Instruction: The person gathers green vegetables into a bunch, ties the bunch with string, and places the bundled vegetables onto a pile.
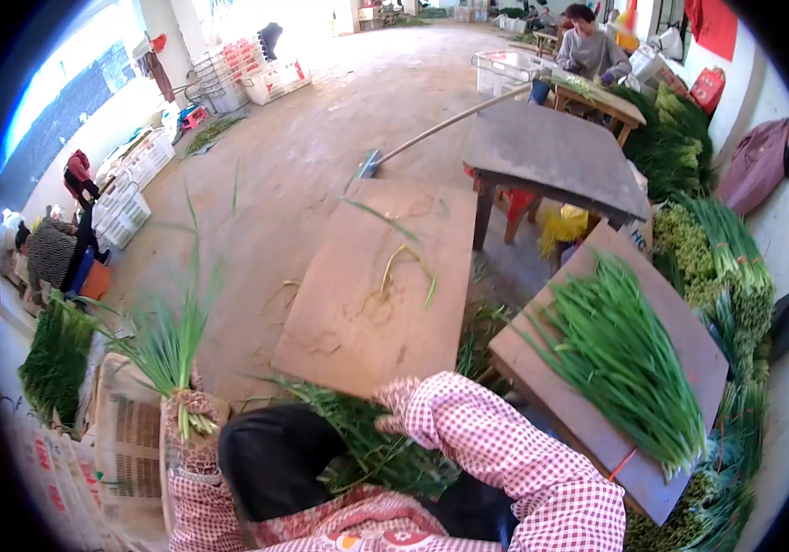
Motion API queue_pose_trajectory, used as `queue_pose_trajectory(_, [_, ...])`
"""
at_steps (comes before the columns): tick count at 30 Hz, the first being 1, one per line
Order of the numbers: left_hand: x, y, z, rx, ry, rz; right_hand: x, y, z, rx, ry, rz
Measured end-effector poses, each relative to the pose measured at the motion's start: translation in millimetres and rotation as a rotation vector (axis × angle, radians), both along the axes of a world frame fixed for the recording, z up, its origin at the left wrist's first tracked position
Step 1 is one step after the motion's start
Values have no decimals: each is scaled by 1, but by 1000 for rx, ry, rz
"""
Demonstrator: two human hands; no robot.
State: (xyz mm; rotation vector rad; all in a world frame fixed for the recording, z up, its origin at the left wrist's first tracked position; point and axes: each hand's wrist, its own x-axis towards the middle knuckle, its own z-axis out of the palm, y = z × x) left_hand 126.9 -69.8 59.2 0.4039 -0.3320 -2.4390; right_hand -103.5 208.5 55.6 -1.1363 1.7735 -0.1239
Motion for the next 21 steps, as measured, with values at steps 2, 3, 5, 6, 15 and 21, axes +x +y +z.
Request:
queue_pose_trajectory(2, [-24,-1,-5,120,233,-91,-58,-12,-2,-142,108,-153])
queue_pose_trajectory(3, [-37,3,-7,124,289,-60,-91,-17,-7,-229,194,-248])
queue_pose_trajectory(5, [-61,8,-11,159,375,-83,-161,-26,-24,-388,412,-443])
queue_pose_trajectory(6, [-70,10,-19,149,385,-66,-198,-28,-34,-449,531,-523])
queue_pose_trajectory(15, [-87,-23,-26,186,179,-15,-376,-73,-127,-339,1160,-573])
queue_pose_trajectory(21, [-78,-18,-35,41,139,-109,-269,-127,-93,-486,757,-242])
